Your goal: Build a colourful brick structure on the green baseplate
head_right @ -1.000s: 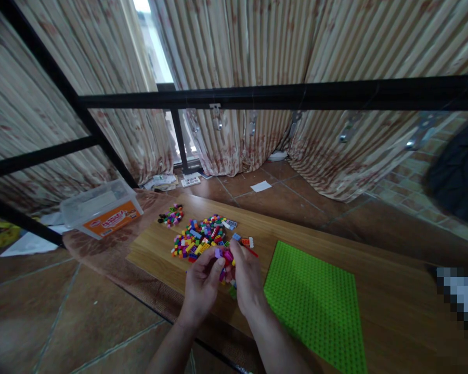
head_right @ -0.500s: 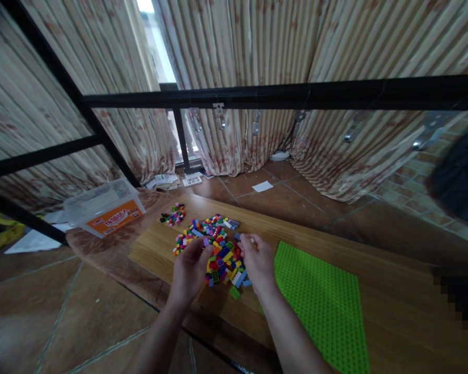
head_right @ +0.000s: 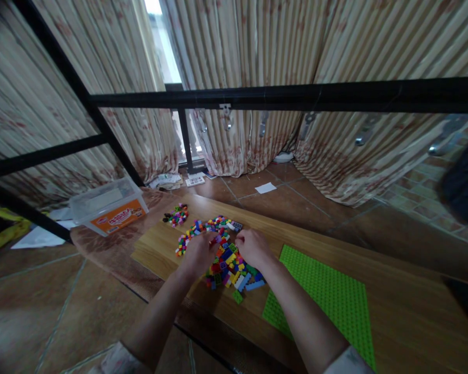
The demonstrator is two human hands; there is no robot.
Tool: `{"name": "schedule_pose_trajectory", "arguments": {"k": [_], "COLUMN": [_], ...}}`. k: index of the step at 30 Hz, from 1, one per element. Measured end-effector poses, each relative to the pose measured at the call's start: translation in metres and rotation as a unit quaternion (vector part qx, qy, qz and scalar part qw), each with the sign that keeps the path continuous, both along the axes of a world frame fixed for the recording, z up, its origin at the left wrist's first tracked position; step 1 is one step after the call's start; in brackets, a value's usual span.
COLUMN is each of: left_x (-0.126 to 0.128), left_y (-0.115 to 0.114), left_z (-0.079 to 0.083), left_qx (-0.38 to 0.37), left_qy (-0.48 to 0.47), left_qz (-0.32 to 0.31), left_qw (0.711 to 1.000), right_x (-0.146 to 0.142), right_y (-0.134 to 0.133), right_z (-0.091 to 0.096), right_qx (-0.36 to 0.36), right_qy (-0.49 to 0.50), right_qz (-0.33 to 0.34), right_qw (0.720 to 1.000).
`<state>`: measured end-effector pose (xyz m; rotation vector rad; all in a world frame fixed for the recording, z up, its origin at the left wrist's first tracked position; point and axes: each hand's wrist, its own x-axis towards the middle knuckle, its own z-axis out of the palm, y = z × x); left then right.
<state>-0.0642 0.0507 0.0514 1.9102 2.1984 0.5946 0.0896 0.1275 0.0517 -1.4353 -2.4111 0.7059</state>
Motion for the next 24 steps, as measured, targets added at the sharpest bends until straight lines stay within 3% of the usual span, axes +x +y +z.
{"name": "schedule_pose_trajectory", "arguments": {"k": [16,20,24], "left_x": [-0.007,-0.016,-0.023], "left_y": [-0.008,-0.029,-0.063], "left_z": [0.0,-0.005,-0.02], "left_qx": [-0.004,0.039,0.084], "left_qy": [-0.019,-0.066,-0.137], "left_qz": [0.025,0.066,0.124], "left_qw": [1.0,0.995,0.979], "right_x": [0.012,0.02,0.018], "right_y": [-0.011,-0.007,0.011], "right_z": [-0.009,-0.01,-0.009], "right_qx": [0.063,0.066,0.068], "right_qy": [0.008,0.026,0.029], "right_qz": [0.157,0.146,0.058], "right_qw": [0.986,0.987,0.996]}}
